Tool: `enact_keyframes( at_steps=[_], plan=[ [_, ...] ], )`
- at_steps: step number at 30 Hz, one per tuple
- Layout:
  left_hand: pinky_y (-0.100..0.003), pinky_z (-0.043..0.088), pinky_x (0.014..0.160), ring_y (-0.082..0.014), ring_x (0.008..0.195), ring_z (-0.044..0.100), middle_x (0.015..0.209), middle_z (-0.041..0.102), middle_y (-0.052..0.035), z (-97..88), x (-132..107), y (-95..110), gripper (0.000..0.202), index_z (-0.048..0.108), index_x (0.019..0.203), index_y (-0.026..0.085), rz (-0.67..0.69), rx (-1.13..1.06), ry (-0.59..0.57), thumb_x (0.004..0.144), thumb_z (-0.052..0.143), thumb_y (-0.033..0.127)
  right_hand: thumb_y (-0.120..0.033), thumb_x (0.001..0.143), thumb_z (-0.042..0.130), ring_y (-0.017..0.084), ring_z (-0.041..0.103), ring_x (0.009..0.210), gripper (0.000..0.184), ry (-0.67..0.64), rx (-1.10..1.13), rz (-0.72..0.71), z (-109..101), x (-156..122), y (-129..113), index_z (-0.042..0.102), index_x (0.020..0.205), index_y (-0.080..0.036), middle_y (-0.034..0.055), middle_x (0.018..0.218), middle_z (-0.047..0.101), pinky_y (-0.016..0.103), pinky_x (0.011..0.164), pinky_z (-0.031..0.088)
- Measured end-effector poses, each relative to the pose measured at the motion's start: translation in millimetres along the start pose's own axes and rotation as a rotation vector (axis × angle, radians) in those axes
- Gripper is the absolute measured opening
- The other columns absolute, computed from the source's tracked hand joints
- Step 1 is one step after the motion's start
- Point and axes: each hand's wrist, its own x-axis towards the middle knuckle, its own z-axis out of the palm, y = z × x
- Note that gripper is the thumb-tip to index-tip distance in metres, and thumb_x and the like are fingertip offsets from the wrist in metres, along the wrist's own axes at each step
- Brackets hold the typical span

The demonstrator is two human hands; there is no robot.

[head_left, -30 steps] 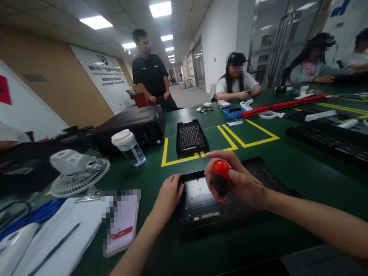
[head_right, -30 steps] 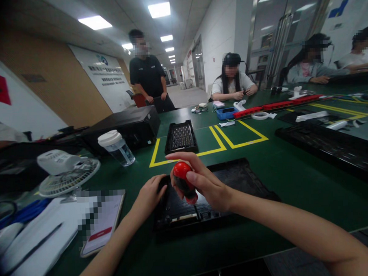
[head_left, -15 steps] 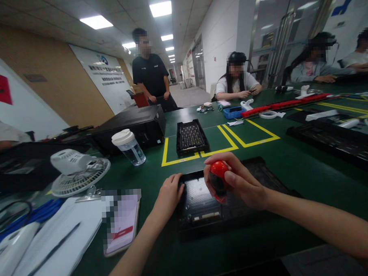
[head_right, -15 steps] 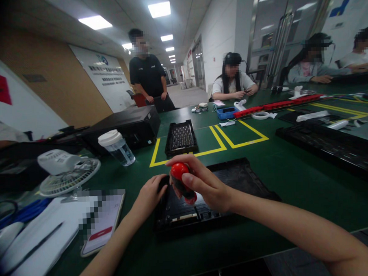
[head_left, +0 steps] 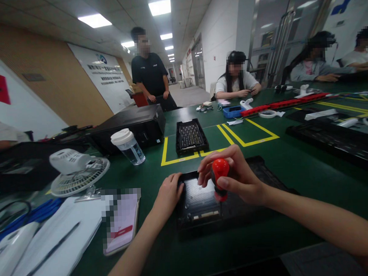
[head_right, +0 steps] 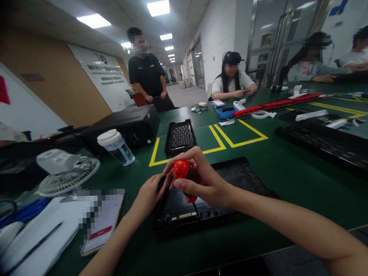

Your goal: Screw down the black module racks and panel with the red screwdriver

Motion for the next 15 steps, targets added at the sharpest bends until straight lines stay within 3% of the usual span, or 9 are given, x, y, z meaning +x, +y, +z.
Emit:
enact_keyframes(
  at_steps=[8,15],
  plan=[
    [-0.040,0.047,0.094,-0.0246,0.105,0.058,0.114,0.060,-0.0132,-1.7,-0.2,1.6,0.030,0.053,0.115,0.013,0.000,-0.004,0.002,0.085,0.054,0.014,-0.004,0.084,0.056,0.013,0.067,0.082,0.036,-0.026,0.040,-0.005,1.6,0.4,1.7,0.035,0.107,-0.022,0.0072,0.107,0.060,0.028,0.064,0.055],
    [-0.040,0.046,0.095,-0.0247,0.107,0.057,0.116,0.059,-0.0133,-0.2,-0.9,-0.2,0.032,0.052,0.118,0.012,0.005,0.013,0.005,0.086,0.053,0.016,-0.010,0.083,0.062,0.007,0.058,0.066,0.039,0.021,-0.044,0.023,3.6,-2.6,4.9,0.035,0.106,-0.024,-0.0023,0.086,0.055,0.018,0.053,0.049]
  ],
)
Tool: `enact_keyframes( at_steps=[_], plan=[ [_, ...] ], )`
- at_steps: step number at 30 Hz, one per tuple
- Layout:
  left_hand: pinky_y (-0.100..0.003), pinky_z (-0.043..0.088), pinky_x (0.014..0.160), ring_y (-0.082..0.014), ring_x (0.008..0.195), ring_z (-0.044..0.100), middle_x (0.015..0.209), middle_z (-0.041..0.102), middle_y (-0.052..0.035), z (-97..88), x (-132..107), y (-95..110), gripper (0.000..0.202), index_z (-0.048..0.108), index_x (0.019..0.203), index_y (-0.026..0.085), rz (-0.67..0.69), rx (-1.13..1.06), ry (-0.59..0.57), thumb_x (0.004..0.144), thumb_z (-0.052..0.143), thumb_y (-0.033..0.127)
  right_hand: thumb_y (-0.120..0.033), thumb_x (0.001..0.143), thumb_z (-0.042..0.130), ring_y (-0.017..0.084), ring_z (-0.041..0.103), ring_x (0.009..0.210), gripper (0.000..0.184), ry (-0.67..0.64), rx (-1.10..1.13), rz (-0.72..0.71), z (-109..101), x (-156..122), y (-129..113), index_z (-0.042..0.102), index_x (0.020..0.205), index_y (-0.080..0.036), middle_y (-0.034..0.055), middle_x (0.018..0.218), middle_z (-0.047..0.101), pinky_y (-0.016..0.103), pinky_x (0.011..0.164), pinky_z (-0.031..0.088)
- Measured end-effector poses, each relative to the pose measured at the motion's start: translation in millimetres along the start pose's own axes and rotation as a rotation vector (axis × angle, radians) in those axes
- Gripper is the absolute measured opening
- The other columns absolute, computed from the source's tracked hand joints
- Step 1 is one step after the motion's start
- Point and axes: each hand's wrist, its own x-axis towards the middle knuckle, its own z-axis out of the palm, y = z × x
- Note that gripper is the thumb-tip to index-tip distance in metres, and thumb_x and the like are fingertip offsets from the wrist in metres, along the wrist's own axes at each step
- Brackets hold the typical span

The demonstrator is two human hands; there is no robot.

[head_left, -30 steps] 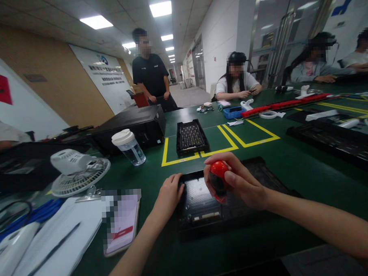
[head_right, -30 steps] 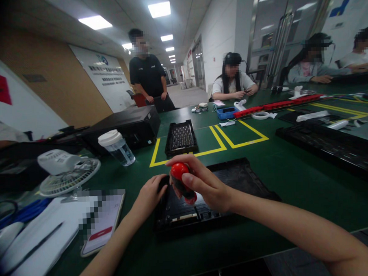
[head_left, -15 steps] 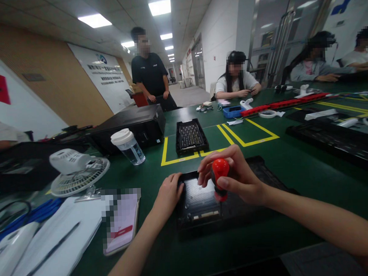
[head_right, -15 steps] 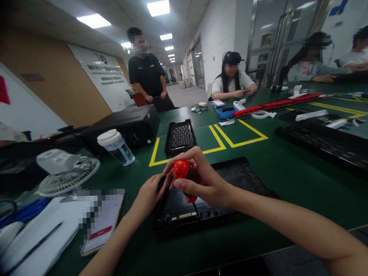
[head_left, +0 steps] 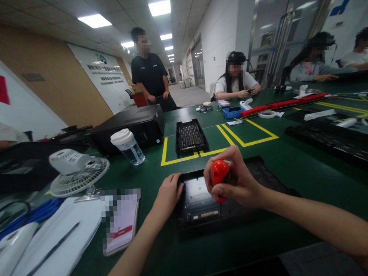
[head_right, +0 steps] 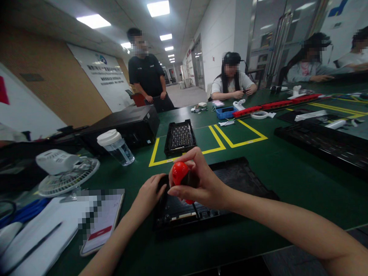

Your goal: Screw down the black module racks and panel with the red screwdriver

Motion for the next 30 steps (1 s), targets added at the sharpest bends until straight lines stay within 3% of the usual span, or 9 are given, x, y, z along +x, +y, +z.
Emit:
enact_keyframes(
  at_steps=[10,17,23,30],
  plan=[
    [-0.040,0.046,0.095,-0.0245,0.107,0.057,0.115,0.060,-0.0130,1.3,1,-1,0.033,0.052,0.119,0.013,0.004,0.005,0.005,0.086,0.052,0.015,-0.025,0.093,0.046,0.011,0.052,0.069,0.036,-0.069,-0.051,0.007,-6,-8,4,0.040,0.128,-0.028,0.0001,0.084,0.049,0.025,0.059,0.045],
    [-0.040,0.046,0.096,-0.0246,0.107,0.057,0.115,0.059,-0.0127,-0.5,1,1,0.032,0.052,0.118,0.013,-0.007,-0.010,-0.014,0.086,0.052,0.015,-0.022,0.096,0.039,0.012,0.053,0.071,0.037,-0.134,-0.185,-0.010,-8,-8,2,0.032,0.132,-0.028,0.0014,0.085,0.049,0.028,0.062,0.046],
    [-0.041,0.045,0.096,-0.0248,0.107,0.056,0.115,0.059,-0.0133,-1.0,2,1,0.031,0.053,0.117,0.012,-0.009,-0.015,-0.017,0.086,0.051,0.015,-0.021,0.095,0.039,0.010,0.055,0.068,0.040,-0.179,-0.281,-0.063,-11,-8,5,0.028,0.133,-0.028,0.0042,0.096,0.048,0.027,0.058,0.048],
    [-0.041,0.047,0.094,-0.0250,0.105,0.058,0.114,0.060,-0.0125,0.9,1,-1,0.030,0.053,0.116,0.014,0.008,0.004,0.013,0.086,0.051,0.016,-0.019,0.092,0.046,0.010,0.058,0.067,0.044,-0.165,-0.422,-0.126,-13,-6,3,0.029,0.132,-0.027,0.0024,0.092,0.051,0.028,0.063,0.052]
  ],
)
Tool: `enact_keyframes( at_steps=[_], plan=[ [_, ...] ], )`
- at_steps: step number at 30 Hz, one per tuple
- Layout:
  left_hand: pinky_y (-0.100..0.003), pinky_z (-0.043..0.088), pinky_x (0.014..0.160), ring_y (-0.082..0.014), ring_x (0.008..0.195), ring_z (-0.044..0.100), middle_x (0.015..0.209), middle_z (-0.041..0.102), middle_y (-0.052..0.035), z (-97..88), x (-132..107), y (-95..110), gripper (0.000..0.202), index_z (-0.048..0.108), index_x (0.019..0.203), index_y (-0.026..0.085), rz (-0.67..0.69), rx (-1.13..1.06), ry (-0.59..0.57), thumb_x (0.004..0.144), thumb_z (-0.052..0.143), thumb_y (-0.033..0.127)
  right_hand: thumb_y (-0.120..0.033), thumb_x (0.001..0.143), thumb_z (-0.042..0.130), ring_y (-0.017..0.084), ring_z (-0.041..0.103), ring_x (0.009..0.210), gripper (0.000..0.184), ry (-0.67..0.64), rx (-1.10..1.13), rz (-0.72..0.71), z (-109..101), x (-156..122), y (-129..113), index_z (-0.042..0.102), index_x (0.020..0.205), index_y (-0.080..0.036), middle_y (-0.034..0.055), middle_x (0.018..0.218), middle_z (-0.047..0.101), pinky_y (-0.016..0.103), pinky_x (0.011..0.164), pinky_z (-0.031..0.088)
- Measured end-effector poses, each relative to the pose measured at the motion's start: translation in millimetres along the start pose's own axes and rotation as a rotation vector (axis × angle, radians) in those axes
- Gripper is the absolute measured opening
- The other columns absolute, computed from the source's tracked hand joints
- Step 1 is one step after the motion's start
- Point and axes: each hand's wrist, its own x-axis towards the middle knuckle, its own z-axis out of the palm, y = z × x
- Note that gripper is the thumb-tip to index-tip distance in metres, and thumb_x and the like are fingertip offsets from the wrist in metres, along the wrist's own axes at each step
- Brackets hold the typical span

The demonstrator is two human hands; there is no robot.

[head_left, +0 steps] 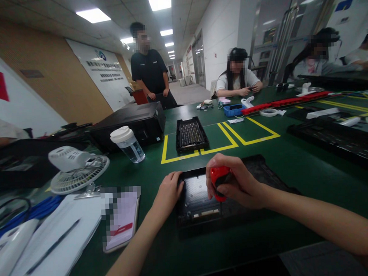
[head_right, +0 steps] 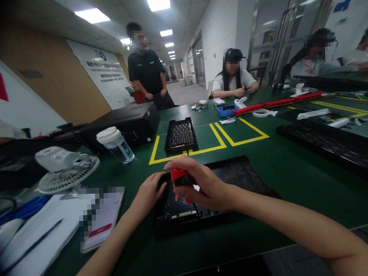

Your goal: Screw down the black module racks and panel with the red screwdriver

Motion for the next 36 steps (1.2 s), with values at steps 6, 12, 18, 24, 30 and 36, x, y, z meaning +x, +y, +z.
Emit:
enact_keyframes(
  at_steps=[6,12,18,24,30,36],
  plan=[
    [-0.040,0.046,0.095,-0.0242,0.107,0.057,0.115,0.060,-0.0130,1.0,1,0,0.032,0.053,0.118,0.013,0.002,-0.009,-0.018,0.086,0.051,0.016,-0.020,0.087,0.056,0.013,0.060,0.077,0.048,0.060,-0.143,-0.079,-1,1,1,0.034,0.130,-0.027,0.0044,0.098,0.053,0.032,0.073,0.053],
    [-0.040,0.046,0.095,-0.0244,0.106,0.057,0.116,0.059,-0.0134,2.7,0,-2,0.031,0.052,0.118,0.012,-0.004,-0.003,-0.026,0.087,0.051,0.017,-0.024,0.085,0.060,0.014,0.062,0.078,0.045,0.130,-0.256,-0.096,2,0,3,0.038,0.124,-0.026,0.0046,0.097,0.054,0.032,0.072,0.053],
    [-0.040,0.046,0.095,-0.0241,0.106,0.057,0.115,0.059,-0.0127,4.6,-1,-5,0.031,0.051,0.118,0.013,0.014,-0.012,-0.007,0.087,0.050,0.017,-0.025,0.086,0.058,0.013,0.060,0.071,0.038,0.177,-0.386,-0.108,1,2,3,0.039,0.119,-0.023,0.0029,0.089,0.053,0.030,0.066,0.052],
    [-0.040,0.046,0.095,-0.0244,0.105,0.057,0.114,0.060,-0.0123,3.7,-1,-4,0.031,0.052,0.117,0.014,0.009,-0.009,0.008,0.086,0.051,0.017,-0.018,0.084,0.057,0.011,0.058,0.064,0.036,0.193,-0.498,-0.098,3,6,-1,0.039,0.115,-0.022,0.0019,0.086,0.054,0.027,0.060,0.050],
    [-0.041,0.046,0.095,-0.0249,0.106,0.057,0.115,0.059,-0.0138,1.1,0,-1,0.032,0.052,0.117,0.013,-0.005,-0.014,-0.014,0.086,0.052,0.014,-0.018,0.084,0.055,0.011,0.056,0.063,0.032,0.244,-0.605,-0.039,7,8,-6,0.039,0.111,-0.023,0.0018,0.085,0.053,0.027,0.059,0.048],
    [-0.041,0.046,0.094,-0.0252,0.106,0.057,0.115,0.059,-0.0133,3.2,0,-2,0.031,0.052,0.118,0.013,0.001,-0.010,-0.014,0.086,0.050,0.016,-0.018,0.082,0.055,0.014,0.051,0.065,0.029,0.316,-0.824,-0.052,10,12,-9,0.040,0.107,-0.022,0.0011,0.078,0.050,0.026,0.058,0.045]
  ],
)
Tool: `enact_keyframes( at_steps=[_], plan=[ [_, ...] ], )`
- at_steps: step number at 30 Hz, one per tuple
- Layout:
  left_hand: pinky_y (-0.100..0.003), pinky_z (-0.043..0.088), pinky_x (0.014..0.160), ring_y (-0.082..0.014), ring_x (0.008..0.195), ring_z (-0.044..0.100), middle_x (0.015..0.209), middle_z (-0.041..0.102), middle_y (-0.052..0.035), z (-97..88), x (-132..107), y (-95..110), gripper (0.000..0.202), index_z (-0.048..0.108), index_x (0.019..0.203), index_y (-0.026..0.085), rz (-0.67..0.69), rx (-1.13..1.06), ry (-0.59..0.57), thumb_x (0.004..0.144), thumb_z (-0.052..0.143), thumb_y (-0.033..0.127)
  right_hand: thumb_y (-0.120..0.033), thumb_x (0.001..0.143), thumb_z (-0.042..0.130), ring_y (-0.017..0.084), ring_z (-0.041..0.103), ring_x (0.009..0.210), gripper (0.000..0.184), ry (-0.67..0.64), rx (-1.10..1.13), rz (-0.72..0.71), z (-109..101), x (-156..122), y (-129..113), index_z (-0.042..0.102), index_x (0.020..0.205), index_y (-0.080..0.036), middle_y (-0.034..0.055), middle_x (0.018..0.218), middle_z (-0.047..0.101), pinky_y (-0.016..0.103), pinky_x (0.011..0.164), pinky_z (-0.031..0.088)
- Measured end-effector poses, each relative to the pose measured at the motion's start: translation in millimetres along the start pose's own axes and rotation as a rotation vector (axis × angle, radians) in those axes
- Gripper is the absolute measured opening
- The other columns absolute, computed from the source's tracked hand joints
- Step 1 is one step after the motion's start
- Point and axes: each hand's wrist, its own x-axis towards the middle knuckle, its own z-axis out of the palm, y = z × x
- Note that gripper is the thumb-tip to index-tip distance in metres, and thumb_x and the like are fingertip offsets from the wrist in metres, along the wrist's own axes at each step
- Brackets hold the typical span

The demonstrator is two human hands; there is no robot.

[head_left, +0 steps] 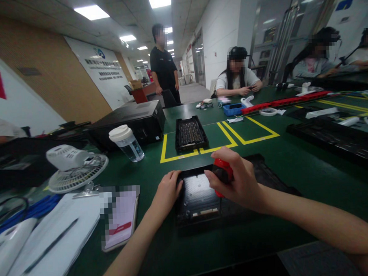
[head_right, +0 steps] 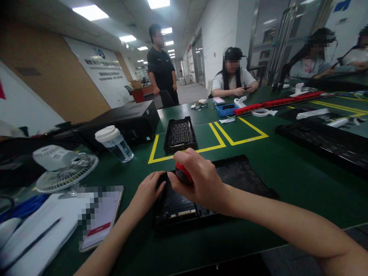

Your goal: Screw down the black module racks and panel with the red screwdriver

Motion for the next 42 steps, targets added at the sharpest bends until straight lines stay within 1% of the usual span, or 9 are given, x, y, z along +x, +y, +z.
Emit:
enact_keyframes(
  at_steps=[6,18,21,24,26,29,32,36,42],
  plan=[
    [-0.040,0.048,0.093,-0.0250,0.105,0.058,0.113,0.060,-0.0119,1.3,0,0,0.030,0.052,0.115,0.015,0.006,0.006,0.017,0.085,0.051,0.016,-0.019,0.083,0.055,0.013,0.048,0.061,0.025,0.055,-0.089,0.090,4,-1,-3,0.041,0.103,-0.022,0.0002,0.075,0.049,0.027,0.059,0.043],
    [-0.039,0.046,0.094,-0.0240,0.106,0.057,0.115,0.060,-0.0116,0.9,-1,-1,0.029,0.052,0.116,0.016,0.011,-0.004,0.008,0.087,0.050,0.020,-0.034,0.084,0.055,0.016,0.051,0.064,0.031,0.039,-0.220,0.045,4,-3,-5,0.039,0.107,-0.019,0.0034,0.077,0.050,0.026,0.053,0.045],
    [-0.039,0.045,0.093,-0.0243,0.106,0.056,0.115,0.060,-0.0110,-4.8,-1,1,0.030,0.052,0.117,0.017,0.017,0.023,0.006,0.087,0.051,0.022,-0.033,0.085,0.054,0.017,0.053,0.065,0.031,0.037,-0.210,0.034,3,-2,-6,0.040,0.108,-0.018,0.0047,0.078,0.052,0.027,0.054,0.048],
    [-0.041,0.044,0.089,-0.0266,0.106,0.052,0.114,0.060,-0.0104,-19.2,0,6,0.032,0.054,0.117,0.017,0.036,0.072,-0.006,0.085,0.056,0.025,-0.028,0.085,0.052,0.019,0.056,0.071,0.031,0.026,-0.190,0.027,1,-2,-8,0.040,0.110,-0.016,0.0085,0.084,0.056,0.029,0.058,0.050],
    [-0.040,0.043,0.082,-0.0276,0.101,0.052,0.107,0.062,-0.0085,-31.0,1,11,0.027,0.060,0.108,0.020,0.043,0.105,-0.078,0.083,0.061,0.028,-0.023,0.084,0.051,0.019,0.057,0.074,0.031,0.019,-0.160,0.023,-1,-3,-9,0.040,0.111,-0.016,0.0096,0.088,0.057,0.029,0.062,0.052],
    [-0.035,0.038,0.073,-0.0250,0.089,0.054,0.089,0.066,-0.0032,-45.4,2,17,0.018,0.066,0.091,0.024,0.089,0.082,-0.301,0.077,0.068,0.035,-0.017,0.082,0.052,0.018,0.058,0.077,0.034,-0.003,-0.106,0.035,-4,-4,-11,0.039,0.114,-0.016,0.0093,0.092,0.059,0.030,0.068,0.052],
    [-0.032,0.033,0.072,-0.0219,0.084,0.055,0.081,0.067,0.0007,-50.1,2,19,0.017,0.067,0.087,0.025,0.138,0.020,-0.456,0.073,0.072,0.034,-0.016,0.083,0.053,0.018,0.059,0.082,0.037,-0.059,-0.027,0.054,-8,-4,-12,0.038,0.117,-0.018,0.0088,0.097,0.059,0.030,0.074,0.052],
    [-0.031,0.029,0.072,-0.0201,0.085,0.056,0.081,0.067,0.0032,-44.4,-1,18,0.017,0.067,0.086,0.025,0.154,-0.017,-0.520,0.071,0.074,0.027,-0.024,0.086,0.056,0.016,0.059,0.080,0.035,-0.161,0.082,0.145,-13,0,-9,0.040,0.117,-0.019,0.0066,0.097,0.059,0.027,0.073,0.051],
    [-0.029,0.029,0.072,-0.0189,0.084,0.056,0.079,0.067,0.0030,-39.6,-2,15,0.009,0.066,0.079,0.023,0.168,-0.026,-0.546,0.073,0.072,0.025,-0.036,0.080,0.064,0.011,0.049,0.058,0.039,-0.222,0.193,0.457,-21,13,1,0.047,0.111,-0.019,-0.0007,0.078,0.051,0.025,0.055,0.045]
  ],
)
